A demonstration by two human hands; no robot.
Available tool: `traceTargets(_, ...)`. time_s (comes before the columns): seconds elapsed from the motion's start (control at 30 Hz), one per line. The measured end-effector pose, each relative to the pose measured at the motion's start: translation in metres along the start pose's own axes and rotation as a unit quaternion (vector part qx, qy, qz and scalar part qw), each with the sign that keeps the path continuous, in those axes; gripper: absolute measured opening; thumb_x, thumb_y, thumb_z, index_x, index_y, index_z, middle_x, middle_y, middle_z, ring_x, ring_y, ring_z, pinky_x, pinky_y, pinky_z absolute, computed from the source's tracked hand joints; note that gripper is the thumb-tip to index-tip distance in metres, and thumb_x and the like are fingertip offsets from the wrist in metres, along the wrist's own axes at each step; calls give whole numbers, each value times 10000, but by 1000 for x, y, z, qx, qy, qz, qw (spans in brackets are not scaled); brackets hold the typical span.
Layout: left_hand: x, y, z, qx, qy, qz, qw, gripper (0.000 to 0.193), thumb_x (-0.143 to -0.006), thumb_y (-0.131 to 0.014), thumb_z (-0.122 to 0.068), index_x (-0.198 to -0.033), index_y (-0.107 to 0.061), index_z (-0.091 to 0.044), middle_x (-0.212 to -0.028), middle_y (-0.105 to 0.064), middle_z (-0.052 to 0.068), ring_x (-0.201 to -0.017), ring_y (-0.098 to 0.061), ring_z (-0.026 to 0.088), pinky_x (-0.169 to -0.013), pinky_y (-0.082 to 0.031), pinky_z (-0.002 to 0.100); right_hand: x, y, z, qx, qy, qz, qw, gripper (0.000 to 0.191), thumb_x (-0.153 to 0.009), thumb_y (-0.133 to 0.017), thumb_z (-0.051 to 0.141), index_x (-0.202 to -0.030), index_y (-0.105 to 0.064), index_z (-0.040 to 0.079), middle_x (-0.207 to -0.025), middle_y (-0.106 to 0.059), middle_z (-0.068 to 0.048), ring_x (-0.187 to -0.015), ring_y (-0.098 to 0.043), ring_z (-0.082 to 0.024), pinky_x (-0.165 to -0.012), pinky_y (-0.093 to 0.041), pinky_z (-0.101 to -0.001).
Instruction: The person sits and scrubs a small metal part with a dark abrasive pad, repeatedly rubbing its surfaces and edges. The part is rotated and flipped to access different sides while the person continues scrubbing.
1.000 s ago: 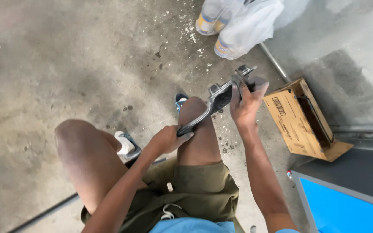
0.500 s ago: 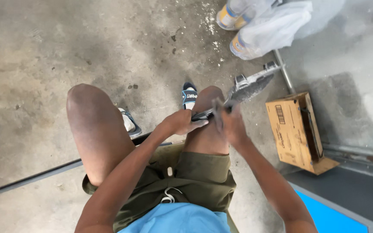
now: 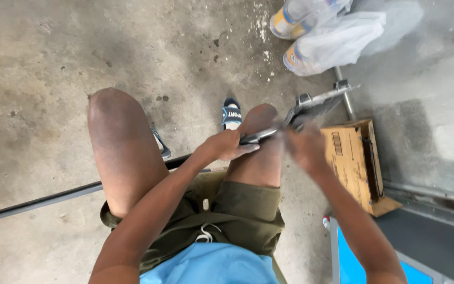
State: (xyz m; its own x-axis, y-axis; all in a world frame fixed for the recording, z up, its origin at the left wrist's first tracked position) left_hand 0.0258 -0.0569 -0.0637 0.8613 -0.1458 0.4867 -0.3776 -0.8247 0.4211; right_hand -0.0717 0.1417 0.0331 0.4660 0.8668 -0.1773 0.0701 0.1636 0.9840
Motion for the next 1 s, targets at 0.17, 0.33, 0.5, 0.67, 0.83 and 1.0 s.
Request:
traceTargets(0.17,0,-2,-1,20,-30,-33,999,864,-868,-555,-768,-1027,-702,68,-870,-727,264,-793,-717,398,-734,-563,480,4,-9,24,8,-89,25,996,515,-945,-710,185,-1449,-663,283,-1058,-580,-115,-784,-635,-255,-573,-522,-399)
traceTargets(0.33,3,-5,-2,13,-27,-56,998,810,-857,-569,-737,-1133,-662,19,-877,-737,261,-812,-725,416,-746,-571,486,15,-14,26,-9,-45,6,999,490,-944,-662,144,-1394,-654,338,-1144,-611,-70,-943,-663,-276,-684,-553,-428)
traceTargets(0.5,8,-1,-5,26,-21,-83,996,859,-834,-632,-704,-1218,-568,62,-899,-733,264,-817,-719,433,-730,-563,502,14,-11,53,-65,-119,-30,990,392,-998,-659,222,-1386,-653,275,-1030,-552,-131,-854,-641,-304,-676,-558,-436)
traceTargets(0.67,8,5,-8,16,-29,-41,999,809,-851,-584,-713,-1191,-618,21,-914,-736,264,-835,-722,410,-742,-566,484,5,-10,32,-4,-50,16,999,282,-1015,-652,286,-1286,-730,303,-983,-575,-92,-708,-638,-253,-534,-532,-406)
traceTargets(0.83,6,3,-6,23,-5,-6,1000,858,-855,-544,-761,-1177,-615,31,-876,-740,256,-794,-729,396,-730,-563,483,-6,11,-40,162,11,9,987,172,-1098,-624,332,-1247,-705,363,-985,-564,-58,-684,-601,-219,-484,-517,-359)
traceTargets(1.0,0,2,0,43,-17,-14,999,907,-860,-545,-777,-1260,-586,36,-908,-726,260,-824,-724,401,-739,-559,476,-13,22,-14,119,12,32,992,406,-1076,-626,255,-1480,-627,299,-987,-573,-78,-733,-622,-256,-525,-530,-394)
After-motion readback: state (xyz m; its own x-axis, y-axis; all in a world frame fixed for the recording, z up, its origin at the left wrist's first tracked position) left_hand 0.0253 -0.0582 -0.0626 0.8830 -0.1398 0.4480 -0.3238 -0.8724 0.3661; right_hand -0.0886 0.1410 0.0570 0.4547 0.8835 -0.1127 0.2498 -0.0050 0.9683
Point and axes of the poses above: each hand's wrist, its own x-axis away from the middle knuckle, its own y-axis out of the back of the hand, z = x × y, the point moved 1 cm from there along -x, towards the middle knuckle
